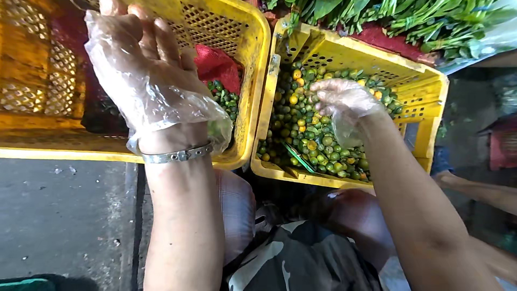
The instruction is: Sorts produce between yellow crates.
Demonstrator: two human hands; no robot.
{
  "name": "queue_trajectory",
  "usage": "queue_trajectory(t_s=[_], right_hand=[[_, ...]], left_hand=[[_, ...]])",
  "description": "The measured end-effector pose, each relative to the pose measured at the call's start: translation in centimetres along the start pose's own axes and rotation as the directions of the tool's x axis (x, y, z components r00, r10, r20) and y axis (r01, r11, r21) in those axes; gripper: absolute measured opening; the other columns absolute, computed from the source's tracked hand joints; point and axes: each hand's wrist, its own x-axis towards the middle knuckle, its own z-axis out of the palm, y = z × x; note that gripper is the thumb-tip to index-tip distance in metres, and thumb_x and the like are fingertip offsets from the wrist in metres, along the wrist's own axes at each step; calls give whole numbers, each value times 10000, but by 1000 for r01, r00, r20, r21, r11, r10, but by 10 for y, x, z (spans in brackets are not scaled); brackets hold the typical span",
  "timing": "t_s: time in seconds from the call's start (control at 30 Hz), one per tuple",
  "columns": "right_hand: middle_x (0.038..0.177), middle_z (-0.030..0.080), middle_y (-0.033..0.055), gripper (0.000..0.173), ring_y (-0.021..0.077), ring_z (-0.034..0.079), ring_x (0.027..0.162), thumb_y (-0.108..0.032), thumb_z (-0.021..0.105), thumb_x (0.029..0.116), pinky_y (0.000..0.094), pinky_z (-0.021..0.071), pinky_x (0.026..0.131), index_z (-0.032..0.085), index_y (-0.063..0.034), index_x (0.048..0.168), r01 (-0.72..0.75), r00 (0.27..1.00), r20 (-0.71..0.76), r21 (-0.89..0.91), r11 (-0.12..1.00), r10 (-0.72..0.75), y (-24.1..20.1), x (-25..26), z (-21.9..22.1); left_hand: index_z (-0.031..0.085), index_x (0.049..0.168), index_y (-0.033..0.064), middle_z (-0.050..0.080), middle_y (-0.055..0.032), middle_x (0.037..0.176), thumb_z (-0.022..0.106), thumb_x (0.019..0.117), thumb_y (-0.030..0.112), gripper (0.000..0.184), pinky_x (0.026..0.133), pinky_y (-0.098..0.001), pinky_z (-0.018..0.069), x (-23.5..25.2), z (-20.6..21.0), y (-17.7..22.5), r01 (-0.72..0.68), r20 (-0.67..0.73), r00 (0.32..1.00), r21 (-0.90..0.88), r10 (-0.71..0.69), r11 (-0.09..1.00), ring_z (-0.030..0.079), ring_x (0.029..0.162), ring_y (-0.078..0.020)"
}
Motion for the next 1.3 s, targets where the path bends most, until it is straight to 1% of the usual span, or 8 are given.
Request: queue_trajectory(t_s=[0.17, 0.27, 0.37, 0.57, 0.77, 0.97, 1.07, 1.3], right_hand=[[1117, 758, 25, 313, 137, 736, 832, -216, 511, 1083, 307, 621, 692, 614, -129, 1367, 108, 992, -39, -179, 978, -116, -41, 11, 43], [1160, 718, 116, 340, 314, 686, 1069, -432, 676, 959, 593, 548, 913, 732, -195, 1196, -89, 990, -135, -795, 600, -32, 7, 54, 55], [1252, 674, 171, 384, 414, 615, 1213, -431, 699, 921, 703, 487, 949, 693, -181, 1213, -138, 990, -139, -887, 441, 31, 36, 64, 84], [1225, 707, 102, 292, 342, 642, 1190, -409, 630, 964, 668, 491, 983, 734, -269, 1198, -190, 978, -206, -849, 494, 24, 24, 69, 40], [1173, 739, -1, 400, 85, 702, 840, -206, 527, 1062, 266, 582, 722, 537, -135, 1455, 195, 980, 9, -260, 946, -200, -66, 17, 42], [1253, 674, 143, 312, 426, 611, 1196, -237, 702, 895, 746, 480, 912, 714, -265, 1205, -163, 985, -170, -953, 255, -5, 50, 63, 21], [1211, 678, 124, 310, 421, 646, 1107, -303, 724, 858, 731, 507, 829, 704, -248, 1162, -167, 985, -161, -978, 123, 56, 69, 68, 25], [1084, 727, 145, 322, 353, 704, 988, -409, 699, 949, 661, 540, 862, 705, -204, 1196, -199, 978, -145, -858, 473, 149, 22, 59, -7]], left_hand=[[455, 1064, 158, 560, -15, 906, 347, 1074, 112, 118, 798, -381, 563, -3, 2, 2, 2, -21, 1000, 27, -2, 1000, 609, 826, -144], [457, 1068, 158, 553, -11, 904, 344, 1075, 127, 117, 793, -375, 556, -2, 2, 0, -11, -14, 1000, 27, 12, 1000, 601, 815, -140], [453, 1069, 156, 547, -10, 913, 327, 1085, 145, 127, 806, -367, 557, -2, 3, 1, -4, -26, 1000, 30, 5, 1000, 598, 817, -137], [454, 1015, 155, 555, -11, 871, 322, 1087, 151, 151, 795, -366, 559, -1, -1, 1, -13, -3, 1000, -2, 13, 1000, 603, 802, -135], [461, 1013, 139, 558, -22, 866, 336, 1088, 138, 146, 766, -350, 565, 1, -3, 2, -23, -22, 1000, -19, 23, 1000, 610, 797, -136], [449, 986, 164, 527, 5, 827, 307, 1097, 145, 181, 738, -321, 555, -1, -3, 9, -25, -52, 998, -27, 23, 999, 580, 738, -120], [446, 1002, 159, 531, -8, 865, 322, 1100, 144, 158, 771, -335, 559, -2, -2, 11, -1, -57, 998, -16, 0, 1000, 589, 785, -127], [451, 981, 151, 544, -20, 873, 339, 1086, 127, 155, 761, -350, 559, 0, -4, 9, -22, -57, 998, -2, 22, 1000, 593, 791, -139]])
